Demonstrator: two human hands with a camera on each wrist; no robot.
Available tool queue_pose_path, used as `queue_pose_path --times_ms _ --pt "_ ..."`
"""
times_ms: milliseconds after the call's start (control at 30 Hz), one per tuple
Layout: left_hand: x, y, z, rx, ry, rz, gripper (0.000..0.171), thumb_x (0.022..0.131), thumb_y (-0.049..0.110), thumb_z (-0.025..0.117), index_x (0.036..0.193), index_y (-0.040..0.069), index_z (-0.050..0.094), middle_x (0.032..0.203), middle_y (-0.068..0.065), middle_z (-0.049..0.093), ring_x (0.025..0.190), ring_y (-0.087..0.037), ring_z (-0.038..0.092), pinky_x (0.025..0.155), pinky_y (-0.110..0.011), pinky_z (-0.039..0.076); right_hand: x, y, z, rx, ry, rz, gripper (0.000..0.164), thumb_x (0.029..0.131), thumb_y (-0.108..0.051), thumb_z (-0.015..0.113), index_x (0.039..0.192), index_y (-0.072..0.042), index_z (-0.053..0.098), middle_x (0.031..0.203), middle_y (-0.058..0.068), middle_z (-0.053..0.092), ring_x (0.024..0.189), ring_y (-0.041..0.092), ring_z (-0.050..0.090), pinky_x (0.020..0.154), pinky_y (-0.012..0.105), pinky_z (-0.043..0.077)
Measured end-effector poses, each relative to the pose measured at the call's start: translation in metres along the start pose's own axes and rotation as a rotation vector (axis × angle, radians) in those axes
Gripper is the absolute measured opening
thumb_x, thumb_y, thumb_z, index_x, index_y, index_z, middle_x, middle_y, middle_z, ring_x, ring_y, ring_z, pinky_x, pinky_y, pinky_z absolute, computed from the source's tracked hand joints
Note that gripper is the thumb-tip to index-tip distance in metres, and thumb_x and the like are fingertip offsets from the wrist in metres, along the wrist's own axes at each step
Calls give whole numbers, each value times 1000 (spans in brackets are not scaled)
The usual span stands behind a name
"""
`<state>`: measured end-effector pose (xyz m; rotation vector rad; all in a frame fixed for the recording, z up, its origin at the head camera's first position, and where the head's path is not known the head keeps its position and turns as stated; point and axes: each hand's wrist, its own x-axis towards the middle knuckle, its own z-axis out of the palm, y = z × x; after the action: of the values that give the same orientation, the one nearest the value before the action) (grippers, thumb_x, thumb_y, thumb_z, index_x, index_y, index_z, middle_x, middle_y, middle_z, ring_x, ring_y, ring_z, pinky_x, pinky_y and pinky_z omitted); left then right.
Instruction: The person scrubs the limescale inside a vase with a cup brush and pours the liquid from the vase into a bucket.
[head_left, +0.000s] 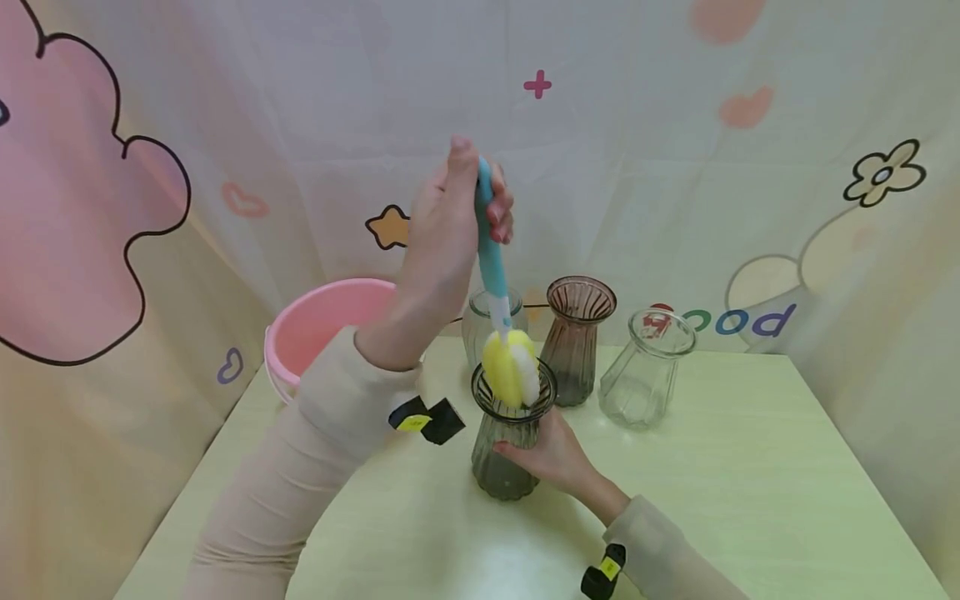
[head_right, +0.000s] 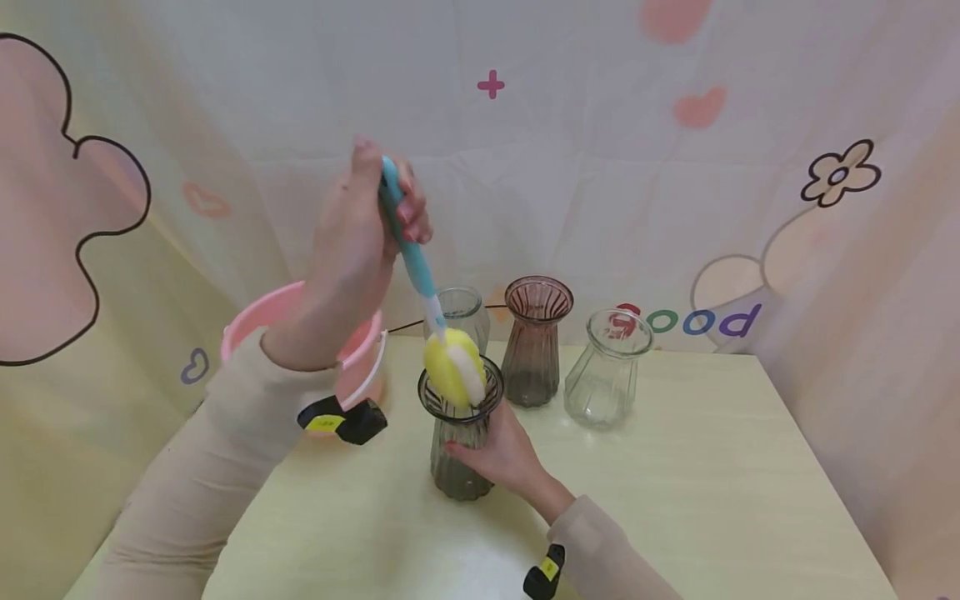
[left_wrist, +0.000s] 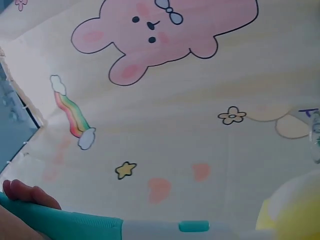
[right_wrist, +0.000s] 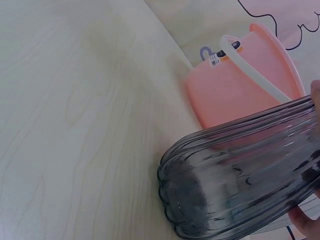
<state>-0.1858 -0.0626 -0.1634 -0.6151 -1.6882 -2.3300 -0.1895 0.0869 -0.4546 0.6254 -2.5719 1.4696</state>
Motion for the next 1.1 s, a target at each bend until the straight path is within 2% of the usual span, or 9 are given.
queue_pose_path --times_ms 133,233,400,500,633,800,933,1100 --pt "7 28 -3 -8 25 90 42 100 34 31 72 6 47 58 -3 39 51 -18 38 55 -25 39 2 -1 0 -15 3 0 81 71 -27 79 136 -18 32 130 4 46 121 24 47 97 47 40" --pt "11 40 -9 14 57 127 42 99 34 31 72 6 47 57 -4 40 49 -18 38 53 -24 39 3 -2 1 -37 14 -3 76 70 -27 80 132 -17 37 128 4 48 118 25 48 95 47 41" --pt "17 44 -20 63 125 92 43 98 36 36 70 5 48 56 -4 40 46 -17 37 49 -23 38 4 -2 2 -45 23 1 74 70 -24 80 131 -15 38 128 6 49 118 25 49 95 47 40" --pt "20 37 -28 121 146 13 44 96 41 39 72 5 49 57 -4 41 46 -16 37 48 -22 37 4 -1 2 -50 24 2 74 70 -24 79 131 -14 37 129 7 49 119 26 48 95 47 40" --pt "25 12 -41 233 151 -139 46 93 48 40 77 6 51 61 -3 42 48 -13 38 49 -20 38 4 0 1 -57 24 4 73 71 -25 79 130 -14 38 128 7 49 119 26 48 96 47 40" --pt "27 -41 -62 391 138 -265 47 94 48 38 81 6 53 60 -1 45 48 -10 40 48 -19 39 4 -1 1 -55 21 8 74 70 -25 80 131 -15 37 129 7 49 119 26 48 96 47 40" --pt "28 -84 -80 506 158 -368 46 96 47 35 81 7 54 58 0 46 47 -9 42 48 -20 40 4 -2 1 -48 18 15 76 70 -24 80 131 -15 36 129 8 48 119 26 48 96 47 40" --pt "21 -129 -92 625 178 -484 47 97 46 32 83 7 55 60 -1 48 47 -10 41 48 -22 39 4 -2 2 -59 19 18 76 70 -25 80 132 -15 36 130 7 48 120 26 47 97 47 39"
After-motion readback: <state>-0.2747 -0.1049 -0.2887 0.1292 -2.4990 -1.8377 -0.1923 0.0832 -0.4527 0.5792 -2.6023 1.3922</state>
